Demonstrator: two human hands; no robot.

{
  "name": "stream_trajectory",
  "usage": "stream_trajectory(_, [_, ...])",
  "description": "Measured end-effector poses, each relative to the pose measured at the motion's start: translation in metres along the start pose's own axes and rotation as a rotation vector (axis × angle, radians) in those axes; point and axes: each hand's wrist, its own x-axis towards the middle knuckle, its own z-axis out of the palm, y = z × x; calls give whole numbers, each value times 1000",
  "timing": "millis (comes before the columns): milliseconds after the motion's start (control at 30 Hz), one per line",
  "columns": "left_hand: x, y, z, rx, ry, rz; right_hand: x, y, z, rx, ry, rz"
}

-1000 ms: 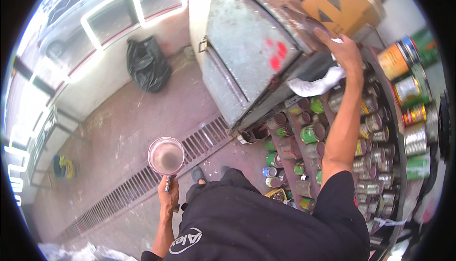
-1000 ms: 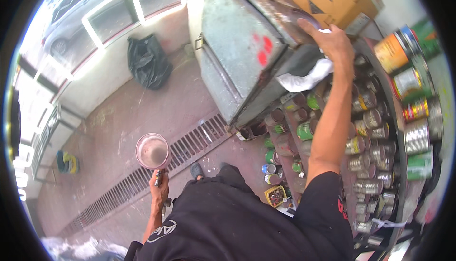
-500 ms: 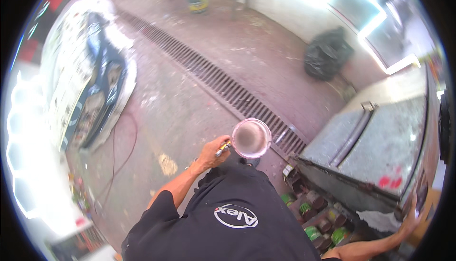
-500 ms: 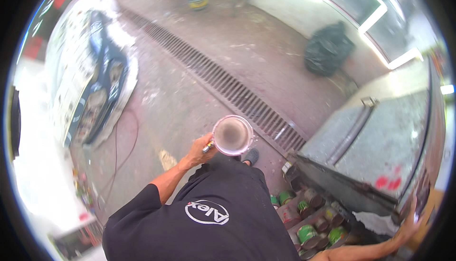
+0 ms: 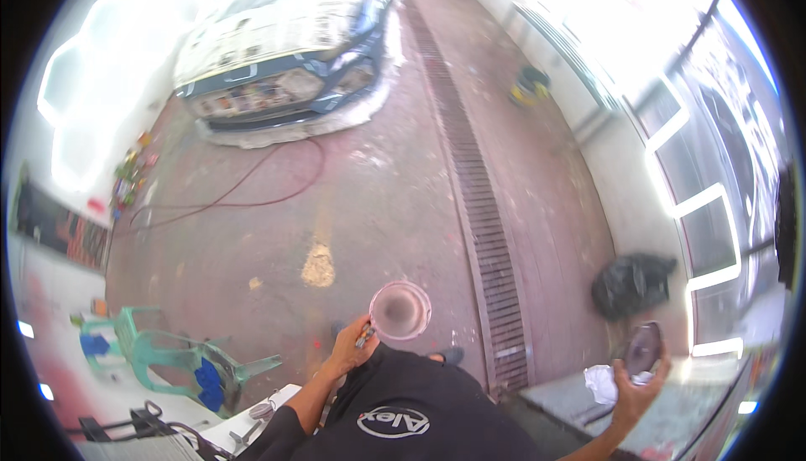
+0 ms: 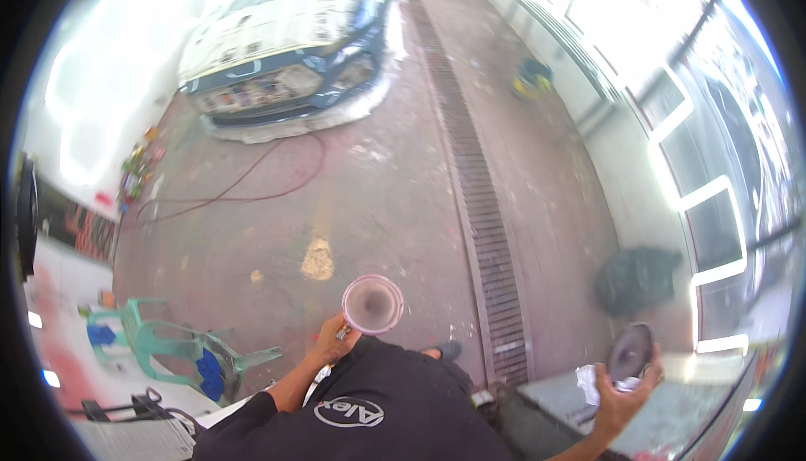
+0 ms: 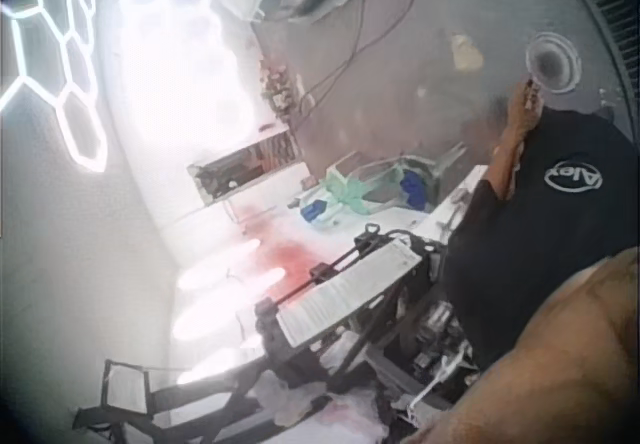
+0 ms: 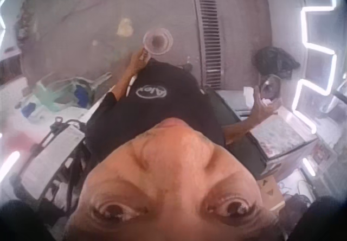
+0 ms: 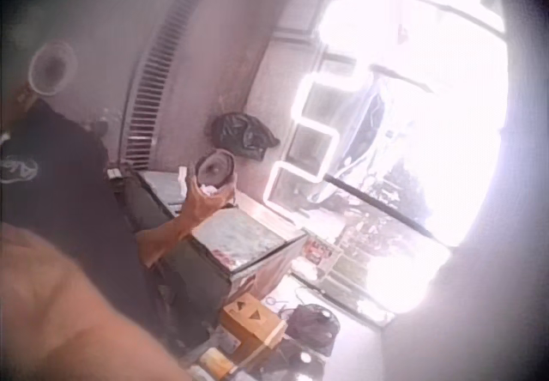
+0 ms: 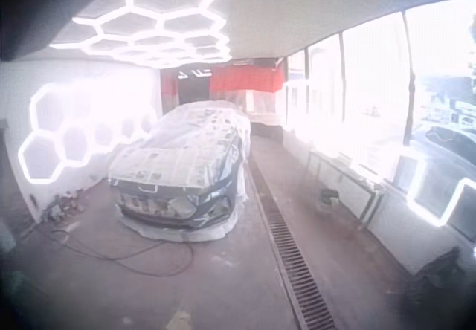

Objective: The person cleans a spray gun using a cloth and thinner. They wipe the cup, lid, and nozzle, then pour thinner into the cup and wipe the gun again.

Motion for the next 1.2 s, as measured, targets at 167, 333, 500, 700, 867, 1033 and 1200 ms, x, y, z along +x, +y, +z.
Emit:
stream_trajectory(167, [-65, -70, -118, -69, 277, -170, -48, -163, 177, 160, -334, -143])
stream_trajectory(333, [-102, -136, -235, -151, 539, -270, -120, -331, 330, 268, -634, -253])
stream_trajectory(500, [-109, -181, -325, -141, 809, -417, -192, -471, 443, 353, -767, -521])
stream_trajectory(700, [-105, -242, -407, -198, 1128, -539, -270, -639, 576, 478, -1004, -819])
stream_trajectory(867, [-88, -302, -471, -202, 1360, -646, -329, -764, 685, 648, -1209, -928])
stream_trajectory(1033, [-77, -328, -537, -165, 1455, -779, -364, -856, 759, 652, -1259, -1034])
stream_trajectory(1200, [-60, -344, -619, -135, 1339, -693, -376, -865, 782, 556, -1137, -898])
